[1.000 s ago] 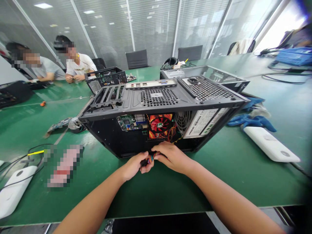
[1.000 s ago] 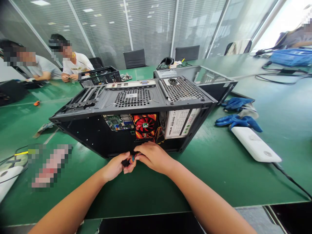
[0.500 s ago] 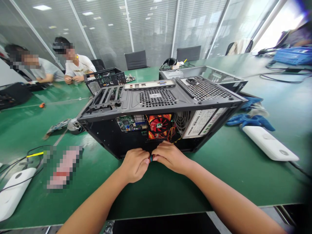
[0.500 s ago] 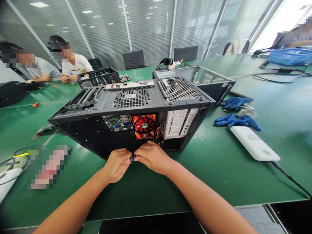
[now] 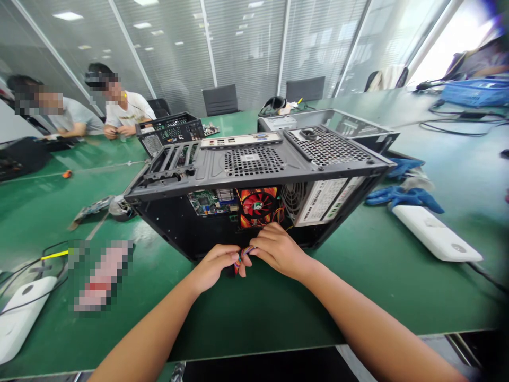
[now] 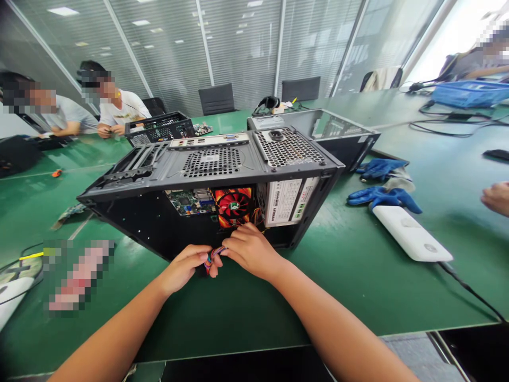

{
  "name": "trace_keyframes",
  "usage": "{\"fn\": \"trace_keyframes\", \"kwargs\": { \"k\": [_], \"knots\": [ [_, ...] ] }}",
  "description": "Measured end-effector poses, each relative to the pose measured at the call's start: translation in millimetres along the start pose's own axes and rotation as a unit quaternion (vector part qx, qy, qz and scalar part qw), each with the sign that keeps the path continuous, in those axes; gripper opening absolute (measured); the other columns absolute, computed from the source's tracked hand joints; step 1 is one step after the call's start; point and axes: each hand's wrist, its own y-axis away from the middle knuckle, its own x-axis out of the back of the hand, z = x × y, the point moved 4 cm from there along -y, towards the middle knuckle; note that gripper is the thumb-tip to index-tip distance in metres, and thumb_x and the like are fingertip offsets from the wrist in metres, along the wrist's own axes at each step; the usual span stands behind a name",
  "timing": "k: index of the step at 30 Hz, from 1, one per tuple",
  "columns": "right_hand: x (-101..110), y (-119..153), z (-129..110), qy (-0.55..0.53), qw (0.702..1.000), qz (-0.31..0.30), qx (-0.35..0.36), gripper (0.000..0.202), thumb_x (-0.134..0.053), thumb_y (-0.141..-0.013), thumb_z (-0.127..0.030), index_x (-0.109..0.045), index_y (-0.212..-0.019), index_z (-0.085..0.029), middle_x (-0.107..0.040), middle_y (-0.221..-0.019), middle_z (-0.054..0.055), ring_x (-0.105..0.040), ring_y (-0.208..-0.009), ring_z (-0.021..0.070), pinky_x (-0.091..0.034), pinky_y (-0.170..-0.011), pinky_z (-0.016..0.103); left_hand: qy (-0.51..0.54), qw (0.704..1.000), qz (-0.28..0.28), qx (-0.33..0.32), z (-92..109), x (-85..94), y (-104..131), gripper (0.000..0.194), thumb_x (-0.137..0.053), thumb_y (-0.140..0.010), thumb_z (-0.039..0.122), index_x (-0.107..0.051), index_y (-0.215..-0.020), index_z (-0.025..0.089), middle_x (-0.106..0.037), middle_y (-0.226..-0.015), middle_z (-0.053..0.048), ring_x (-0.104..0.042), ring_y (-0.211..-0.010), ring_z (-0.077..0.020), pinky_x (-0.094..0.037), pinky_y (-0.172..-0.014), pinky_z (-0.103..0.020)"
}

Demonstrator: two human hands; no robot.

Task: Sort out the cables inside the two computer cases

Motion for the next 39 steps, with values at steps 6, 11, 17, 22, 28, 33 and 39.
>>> {"fn": "trace_keyframes", "kwargs": {
  "k": [6,11,17,22,28,33,39],
  "knots": [
    [-2.9,2.1,1.8,0.015,1.000,0.001,0.003,0.029,-0.047,-0.098,-0.038,-0.065,-0.089,-0.017,-0.062,-0.068,0.003,-0.053,-0.066,0.0157,-0.038,-0.071,0.032,-0.141,0.989,0.011,-0.033,3.4,-0.3,-1.5,0.034,-0.052,-0.092,0.042,-0.064,-0.090,0.011,-0.064,-0.071,-0.005,-0.058,-0.062,-0.0136,-0.044,-0.063,-0.026],
    [-4.5,2.9,1.9,0.026,1.000,-0.008,0.005,0.030,-0.047,-0.098,-0.038,-0.065,-0.088,-0.017,-0.064,-0.071,0.004,-0.054,-0.069,0.0166,-0.039,-0.072,0.032,-0.405,0.898,0.076,-0.151,12.6,-1.8,2.5,0.023,-0.046,-0.095,0.028,-0.064,-0.091,0.015,-0.063,-0.074,-0.005,-0.055,-0.065,-0.0140,-0.039,-0.065,-0.026],
    [-1.0,0.2,-0.8,0.025,0.999,-0.022,0.021,0.027,-0.047,-0.098,-0.033,-0.066,-0.097,-0.015,-0.066,-0.081,0.007,-0.056,-0.078,0.0190,-0.041,-0.077,0.034,-0.453,0.873,0.078,-0.165,10.7,0.6,4.2,0.024,-0.044,-0.093,0.026,-0.058,-0.076,0.016,-0.053,-0.063,-0.002,-0.047,-0.058,-0.0136,-0.033,-0.059,-0.026],
    [-0.5,1.0,3.0,0.043,0.999,-0.015,0.027,0.026,-0.048,-0.097,-0.034,-0.067,-0.094,-0.016,-0.065,-0.081,0.006,-0.056,-0.082,0.0194,-0.039,-0.087,0.037,-0.325,0.938,0.035,-0.117,9.7,0.9,1.9,0.030,-0.041,-0.095,0.028,-0.053,-0.070,0.016,-0.052,-0.053,0.002,-0.045,-0.048,-0.0096,-0.032,-0.051,-0.022],
    [-3.2,0.8,3.6,0.083,0.996,-0.026,0.015,0.031,-0.045,-0.099,-0.032,-0.066,-0.084,-0.016,-0.058,-0.069,0.003,-0.051,-0.070,0.0172,-0.036,-0.079,0.034,-0.465,0.864,0.104,-0.162,9.2,-0.3,1.2,0.034,-0.044,-0.096,0.031,-0.059,-0.071,0.015,-0.052,-0.058,0.000,-0.047,-0.056,-0.0116,-0.033,-0.056,-0.024],
    [-4.9,0.7,3.9,0.088,0.996,-0.029,-0.001,0.032,-0.045,-0.098,-0.031,-0.063,-0.076,-0.016,-0.058,-0.065,0.002,-0.049,-0.068,0.0173,-0.035,-0.074,0.033,-0.544,0.792,0.157,-0.229,5.2,-0.1,1.3,0.029,-0.045,-0.096,0.029,-0.063,-0.078,0.015,-0.056,-0.062,-0.003,-0.047,-0.059,-0.0140,-0.036,-0.061,-0.028],
    [-1.0,1.7,0.4,0.063,0.998,0.002,0.018,0.027,-0.051,-0.095,-0.037,-0.064,-0.095,-0.013,-0.064,-0.078,0.006,-0.053,-0.076,0.0198,-0.038,-0.079,0.035,-0.412,0.892,0.118,-0.144,6.0,0.9,-1.5,0.036,-0.040,-0.097,0.030,-0.055,-0.069,0.015,-0.049,-0.057,0.001,-0.045,-0.054,-0.0100,-0.033,-0.055,-0.023]
  ]
}}
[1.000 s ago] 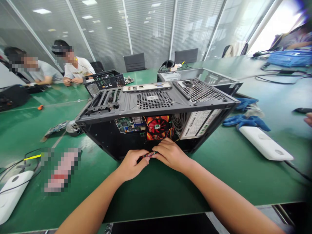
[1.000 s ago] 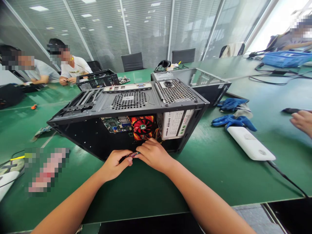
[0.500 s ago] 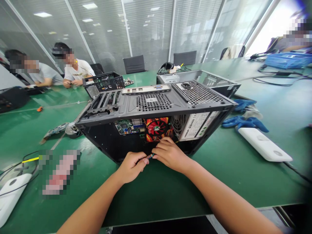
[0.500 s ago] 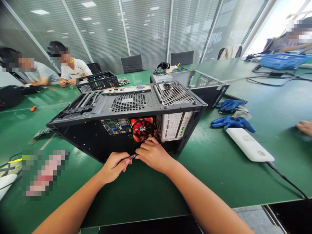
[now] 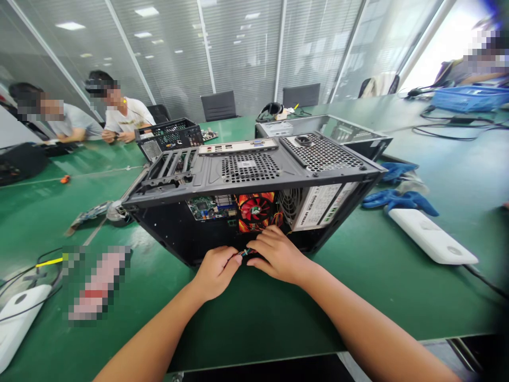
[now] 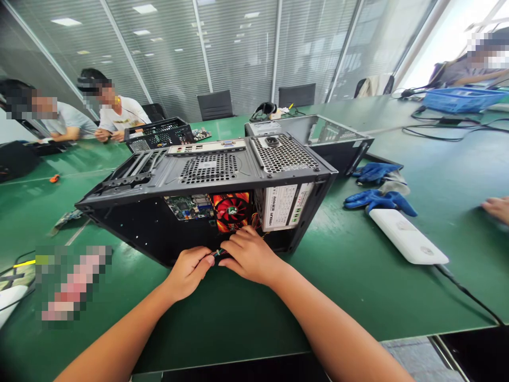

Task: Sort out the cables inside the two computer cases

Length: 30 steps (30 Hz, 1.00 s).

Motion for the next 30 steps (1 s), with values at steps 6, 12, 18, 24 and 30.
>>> {"fn": "trace_keyframes", "kwargs": {
  "k": [6,12,18,24,30],
  "knots": [
    [-0.2,-0.8,0.5,0.030,0.999,0.029,0.023,0.024,-0.047,-0.098,-0.026,-0.065,-0.089,-0.013,-0.060,-0.068,0.003,-0.050,-0.068,0.0177,-0.039,-0.073,0.033,0.037,0.999,-0.025,0.017,-0.2,0.4,-0.1,0.035,-0.041,-0.097,0.031,-0.057,-0.071,0.015,-0.048,-0.056,0.003,-0.044,-0.053,-0.0091,-0.031,-0.055,-0.022],
    [-0.3,-1.8,1.3,0.035,0.999,0.024,0.005,0.026,-0.045,-0.098,-0.027,-0.065,-0.087,-0.015,-0.059,-0.066,0.003,-0.049,-0.065,0.0170,-0.037,-0.070,0.033,-0.122,0.989,0.034,-0.073,-2.5,-2.7,1.1,0.032,-0.042,-0.098,0.030,-0.058,-0.075,0.015,-0.053,-0.063,-0.002,-0.048,-0.061,-0.0135,-0.035,-0.059,-0.026],
    [-0.2,-2.4,4.0,-0.016,0.999,0.024,-0.026,0.026,-0.045,-0.098,-0.028,-0.063,-0.084,-0.016,-0.060,-0.066,0.002,-0.051,-0.064,0.0158,-0.037,-0.068,0.032,-0.212,0.961,0.099,-0.148,1.8,-1.5,1.9,0.025,-0.047,-0.096,0.027,-0.061,-0.079,0.015,-0.060,-0.064,-0.004,-0.050,-0.062,-0.0156,-0.040,-0.062,-0.029],
    [-0.9,0.8,4.8,-0.025,0.999,0.037,-0.025,0.021,-0.048,-0.097,-0.030,-0.063,-0.093,-0.016,-0.062,-0.071,0.003,-0.054,-0.069,0.0177,-0.040,-0.072,0.034,-0.096,0.991,0.045,-0.080,1.2,-1.2,-0.2,0.024,-0.042,-0.097,0.026,-0.061,-0.086,0.015,-0.058,-0.068,-0.003,-0.052,-0.063,-0.0141,-0.040,-0.061,-0.027],
    [1.8,0.5,2.8,-0.008,0.999,0.036,0.005,0.019,-0.051,-0.095,-0.027,-0.063,-0.100,-0.013,-0.066,-0.084,0.009,-0.055,-0.079,0.0205,-0.044,-0.077,0.036,0.000,1.000,0.005,-0.020,0.3,0.3,-1.9,0.033,-0.037,-0.099,0.029,-0.057,-0.075,0.017,-0.054,-0.061,0.000,-0.050,-0.062,-0.0133,-0.039,-0.061,-0.026]
  ]
}}
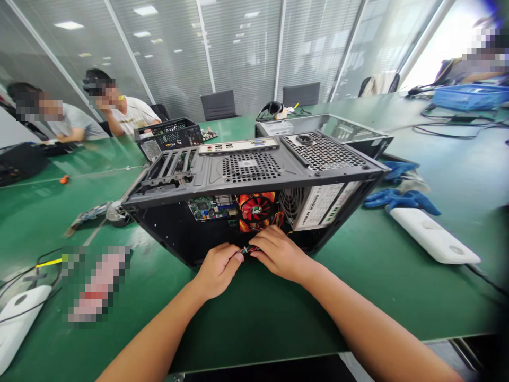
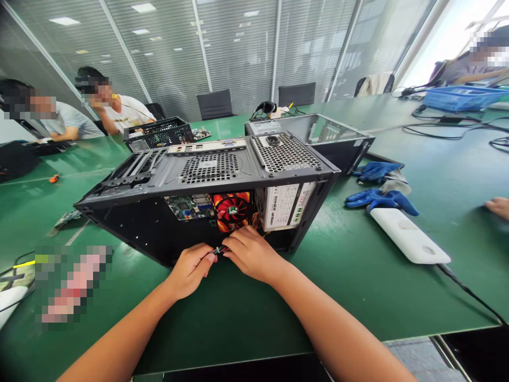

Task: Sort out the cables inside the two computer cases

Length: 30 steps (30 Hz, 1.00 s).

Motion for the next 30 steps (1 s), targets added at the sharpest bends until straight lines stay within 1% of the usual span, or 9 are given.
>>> {"fn": "trace_keyframes", "kwargs": {
  "k": [4,7,13,15,17,21,24,27,30],
  "knots": [
    [0.2,-0.6,2.0,0.028,0.999,0.026,0.008,0.018,-0.050,-0.096,-0.023,-0.066,-0.094,-0.014,-0.065,-0.074,0.006,-0.053,-0.070,0.0183,-0.042,-0.072,0.034,-0.047,0.998,0.016,-0.030,-0.1,0.7,-1.1,0.034,-0.039,-0.098,0.028,-0.054,-0.069,0.017,-0.055,-0.064,-0.002,-0.051,-0.067,-0.0150,-0.039,-0.064,-0.028],
    [0.2,-0.4,3.4,0.036,0.999,0.035,-0.009,0.019,-0.052,-0.095,-0.025,-0.068,-0.093,-0.015,-0.064,-0.070,0.005,-0.053,-0.071,0.0192,-0.041,-0.073,0.035,-0.116,0.991,0.041,-0.055,-2.1,0.0,-1.1,0.029,-0.041,-0.097,0.028,-0.057,-0.075,0.017,-0.058,-0.068,-0.003,-0.051,-0.068,-0.0160,-0.041,-0.066,-0.029],
    [-3.6,0.5,8.4,-0.010,0.998,0.002,-0.066,0.021,-0.048,-0.097,-0.026,-0.066,-0.092,-0.016,-0.066,-0.073,0.005,-0.053,-0.071,0.0189,-0.040,-0.074,0.035,-0.247,0.957,0.097,-0.117,0.2,2.8,-2.6,0.024,-0.046,-0.096,0.028,-0.065,-0.087,0.015,-0.065,-0.070,-0.006,-0.055,-0.072,-0.0185,-0.043,-0.068,-0.032],
    [-5.3,1.3,10.9,-0.034,0.996,-0.005,-0.081,0.021,-0.048,-0.097,-0.027,-0.065,-0.091,-0.016,-0.066,-0.074,0.004,-0.053,-0.069,0.0179,-0.039,-0.073,0.034,-0.278,0.947,0.098,-0.131,3.2,4.8,-5.2,0.025,-0.046,-0.096,0.028,-0.065,-0.086,0.016,-0.065,-0.068,-0.006,-0.055,-0.072,-0.0191,-0.042,-0.067,-0.032],
    [-6.3,2.0,13.4,-0.050,0.994,-0.002,-0.094,0.021,-0.049,-0.097,-0.027,-0.065,-0.089,-0.016,-0.066,-0.074,0.004,-0.054,-0.068,0.0173,-0.039,-0.072,0.033,-0.290,0.946,0.074,-0.127,5.7,6.4,-9.3,0.026,-0.046,-0.096,0.028,-0.064,-0.082,0.016,-0.065,-0.068,-0.006,-0.057,-0.075,-0.0202,-0.042,-0.069,-0.033],
    [-7.4,3.3,16.5,-0.044,0.994,0.006,-0.104,0.019,-0.052,-0.095,-0.029,-0.065,-0.090,-0.017,-0.067,-0.074,0.004,-0.055,-0.072,0.0180,-0.040,-0.074,0.033,-0.238,0.968,-0.021,-0.072,9.0,7.6,-18.2,0.023,-0.043,-0.097,0.026,-0.061,-0.086,0.016,-0.065,-0.077,-0.006,-0.058,-0.078,-0.0198,-0.042,-0.074,-0.035],
    [-7.9,3.5,15.3,-0.025,0.997,0.006,-0.079,0.020,-0.052,-0.096,-0.029,-0.066,-0.092,-0.017,-0.066,-0.075,0.004,-0.055,-0.074,0.0188,-0.040,-0.075,0.034,-0.173,0.982,-0.062,-0.035,11.2,7.4,-21.5,0.023,-0.042,-0.097,0.029,-0.060,-0.089,0.017,-0.063,-0.077,-0.004,-0.056,-0.073,-0.0178,-0.042,-0.072,-0.033],
    [-8.2,3.6,13.0,-0.005,0.999,0.003,-0.053,0.023,-0.050,-0.097,-0.031,-0.067,-0.093,-0.017,-0.065,-0.074,0.005,-0.054,-0.074,0.0193,-0.041,-0.075,0.035,-0.116,0.991,-0.068,-0.022,10.7,6.1,-22.4,0.029,-0.041,-0.098,0.031,-0.057,-0.078,0.017,-0.059,-0.072,-0.002,-0.054,-0.070,-0.0160,-0.042,-0.068,-0.030],
    [-8.1,3.7,12.0,-0.005,0.999,-0.004,-0.046,0.024,-0.049,-0.097,-0.033,-0.067,-0.098,-0.018,-0.066,-0.076,0.006,-0.054,-0.076,0.0194,-0.043,-0.076,0.035,-0.087,0.994,-0.049,-0.037,9.3,5.9,-22.2,0.028,-0.043,-0.097,0.028,-0.055,-0.074,0.017,-0.057,-0.070,-0.001,-0.053,-0.069,-0.0149,-0.041,-0.066,-0.028]
  ]
}}
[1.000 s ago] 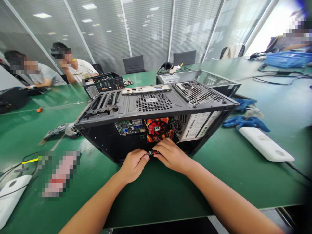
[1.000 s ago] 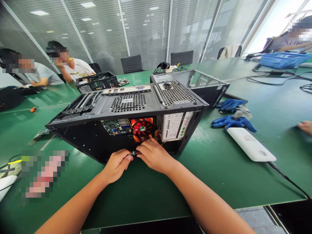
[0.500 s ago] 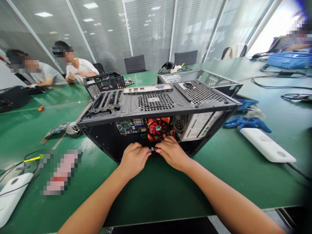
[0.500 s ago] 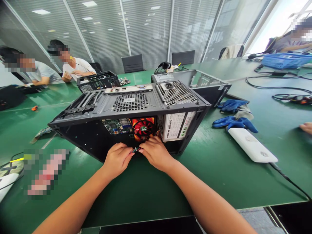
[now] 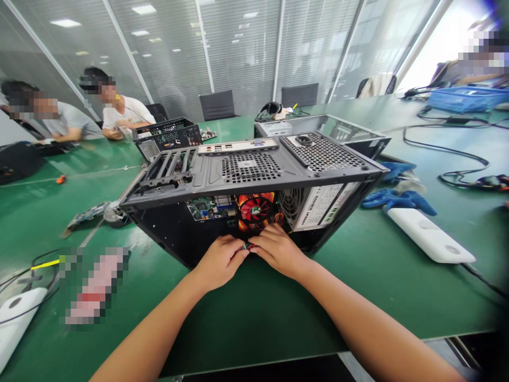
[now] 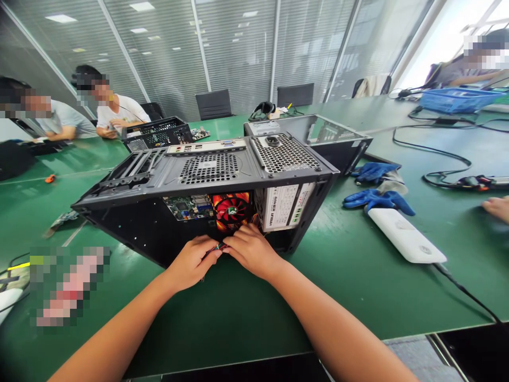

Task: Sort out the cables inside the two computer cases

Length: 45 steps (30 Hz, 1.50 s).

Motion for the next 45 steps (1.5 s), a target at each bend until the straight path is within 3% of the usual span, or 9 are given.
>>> {"fn": "trace_keyframes", "kwargs": {
  "k": [7,10,13,19,23,26,32,37,45],
  "knots": [
    [4.1,-1.2,4.8,-0.036,0.999,-0.019,-0.011,0.020,-0.052,-0.094,-0.030,-0.064,-0.103,-0.017,-0.067,-0.091,0.009,-0.057,-0.092,0.0233,-0.043,-0.086,0.042,0.031,0.999,-0.012,0.007,-3.5,3.5,3.6,0.034,-0.043,-0.096,0.028,-0.051,-0.065,0.017,-0.053,-0.062,0.000,-0.052,-0.063,-0.0130,-0.041,-0.062,-0.026],
    [3.4,-1.9,7.3,-0.033,0.999,-0.040,-0.011,0.019,-0.051,-0.095,-0.028,-0.065,-0.103,-0.018,-0.067,-0.091,0.009,-0.056,-0.095,0.0235,-0.042,-0.088,0.044,0.090,0.994,-0.040,0.037,-4.5,4.9,4.9,0.022,-0.043,-0.095,0.028,-0.063,-0.095,0.017,-0.056,-0.063,0.002,-0.053,-0.055,-0.0109,-0.042,-0.057,-0.023],
    [1.4,-1.9,8.3,-0.026,0.997,-0.065,-0.012,0.021,-0.050,-0.095,-0.028,-0.065,-0.104,-0.017,-0.065,-0.093,0.010,-0.054,-0.096,0.0237,-0.043,-0.086,0.042,0.149,0.982,-0.084,0.078,-6.3,3.8,5.1,0.031,-0.042,-0.095,0.028,-0.057,-0.119,0.017,-0.054,-0.059,0.005,-0.052,-0.046,-0.0086,-0.040,-0.049,-0.020],
    [0.9,-2.9,10.5,-0.003,0.998,-0.057,0.012,0.019,-0.052,-0.095,-0.028,-0.066,-0.100,-0.017,-0.064,-0.090,0.009,-0.053,-0.094,0.0231,-0.042,-0.086,0.040,0.179,0.973,-0.090,0.113,-6.3,4.6,-1.9,0.021,-0.043,-0.091,0.020,-0.060,-0.104,0.017,-0.066,-0.078,0.000,-0.058,-0.064,-0.0107,-0.045,-0.059,-0.022],
    [0.4,-3.2,13.0,0.029,0.998,-0.047,0.015,0.020,-0.050,-0.096,-0.029,-0.068,-0.096,-0.019,-0.061,-0.082,0.007,-0.051,-0.087,0.0223,-0.040,-0.079,0.036,0.181,0.971,-0.082,0.134,-3.9,3.4,-8.1,0.022,-0.043,-0.093,0.029,-0.060,-0.091,0.016,-0.056,-0.066,0.002,-0.052,-0.058,-0.0100,-0.040,-0.053,-0.020],
    [0.2,-3.0,13.2,0.039,0.998,-0.049,0.012,0.022,-0.049,-0.096,-0.030,-0.067,-0.097,-0.019,-0.060,-0.081,0.006,-0.049,-0.085,0.0219,-0.038,-0.076,0.035,0.160,0.976,-0.083,0.122,-0.9,2.8,-11.5,0.032,-0.039,-0.096,0.034,-0.063,-0.085,0.015,-0.055,-0.065,0.002,-0.049,-0.058,-0.0102,-0.037,-0.052,-0.021],
    [0.7,-5.0,12.4,0.041,0.998,-0.055,0.011,0.028,-0.043,-0.099,-0.031,-0.065,-0.090,-0.017,-0.058,-0.075,0.005,-0.048,-0.079,0.0207,-0.036,-0.074,0.034,0.058,0.994,-0.029,0.090,1.7,2.0,-11.7,0.030,-0.044,-0.095,0.029,-0.056,-0.070,0.016,-0.047,-0.056,0.004,-0.042,-0.052,-0.0092,-0.028,-0.053,-0.023],
    [1.5,-6.2,14.2,0.026,0.998,-0.059,0.010,0.028,-0.043,-0.099,-0.029,-0.063,-0.083,-0.018,-0.059,-0.073,0.004,-0.049,-0.076,0.0197,-0.035,-0.074,0.034,0.011,0.999,0.005,0.052,1.6,-1.5,-10.0,0.026,-0.044,-0.095,0.027,-0.054,-0.074,0.017,-0.049,-0.062,0.002,-0.046,-0.057,-0.0113,-0.030,-0.057,-0.025],
    [3.8,-6.6,9.3,0.027,0.999,-0.041,0.002,0.026,-0.047,-0.097,-0.035,-0.063,-0.098,-0.015,-0.061,-0.083,0.008,-0.050,-0.083,0.0227,-0.037,-0.078,0.037,0.207,0.967,-0.049,0.138,0.6,-3.2,-11.7,0.029,-0.042,-0.094,0.034,-0.050,-0.073,0.016,-0.039,-0.058,0.005,-0.036,-0.053,-0.0079,-0.028,-0.051,-0.021]
  ]
}}
